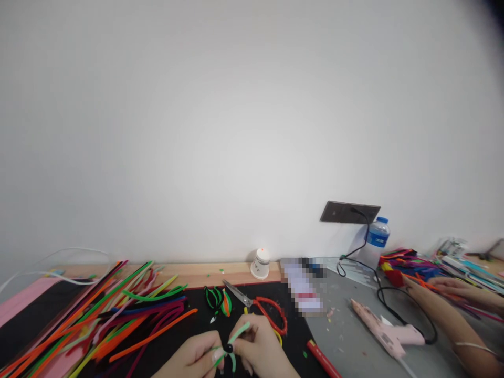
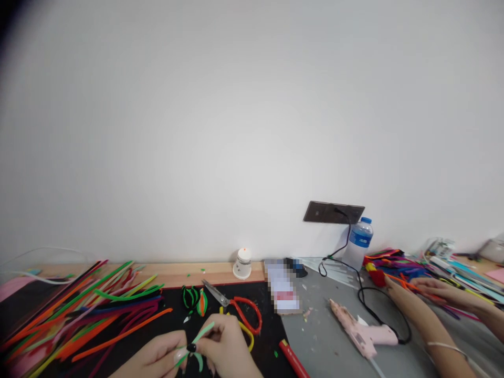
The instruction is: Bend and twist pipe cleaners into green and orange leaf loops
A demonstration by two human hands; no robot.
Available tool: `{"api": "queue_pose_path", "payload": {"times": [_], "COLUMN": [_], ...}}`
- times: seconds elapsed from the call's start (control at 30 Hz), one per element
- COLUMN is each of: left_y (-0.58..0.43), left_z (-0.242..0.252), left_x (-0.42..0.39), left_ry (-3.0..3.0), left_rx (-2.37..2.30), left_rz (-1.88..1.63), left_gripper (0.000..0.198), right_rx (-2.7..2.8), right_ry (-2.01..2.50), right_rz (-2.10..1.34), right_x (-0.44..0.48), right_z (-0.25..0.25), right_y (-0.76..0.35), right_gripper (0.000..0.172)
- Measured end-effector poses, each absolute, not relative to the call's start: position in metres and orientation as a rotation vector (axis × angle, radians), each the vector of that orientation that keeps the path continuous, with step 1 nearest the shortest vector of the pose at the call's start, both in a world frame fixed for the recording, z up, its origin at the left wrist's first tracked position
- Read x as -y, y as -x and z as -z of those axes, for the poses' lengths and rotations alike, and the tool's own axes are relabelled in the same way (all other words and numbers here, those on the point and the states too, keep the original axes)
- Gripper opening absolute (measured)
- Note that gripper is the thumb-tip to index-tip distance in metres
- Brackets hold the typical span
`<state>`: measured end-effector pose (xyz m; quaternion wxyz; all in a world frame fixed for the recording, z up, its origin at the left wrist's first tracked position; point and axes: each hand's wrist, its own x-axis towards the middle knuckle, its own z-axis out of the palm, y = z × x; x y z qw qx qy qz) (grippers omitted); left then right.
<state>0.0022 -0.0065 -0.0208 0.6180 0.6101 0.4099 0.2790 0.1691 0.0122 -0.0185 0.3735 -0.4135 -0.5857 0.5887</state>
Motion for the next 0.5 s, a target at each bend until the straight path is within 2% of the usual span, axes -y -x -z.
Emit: {"api": "queue_pose_path", "payload": {"times": [0.1, 0.2, 0.5], "left_y": [-0.0032, -0.0038, -0.0028], "left_z": [0.0253, 0.0259, 0.0210], "left_x": [0.0042, 0.0044, 0.0066], "left_ry": [-1.402, -1.447, -1.574], "left_rx": [-0.927, -0.964, -1.035], "left_rz": [-0.662, -0.641, -0.568], "left_gripper": [0.044, 0.041, 0.023], "right_rx": [1.443, 1.444, 1.662], "right_ry": [1.057, 1.019, 1.123], "right_rz": [-1.680, -1.695, -1.448], "right_x": [-0.0122, -0.0122, -0.0083], "right_z": [0.0231, 0.0258, 0.0256], "right_y": [-0.1646, -0.1615, -0.1646], "right_gripper": [0.021, 0.026, 0.008]}}
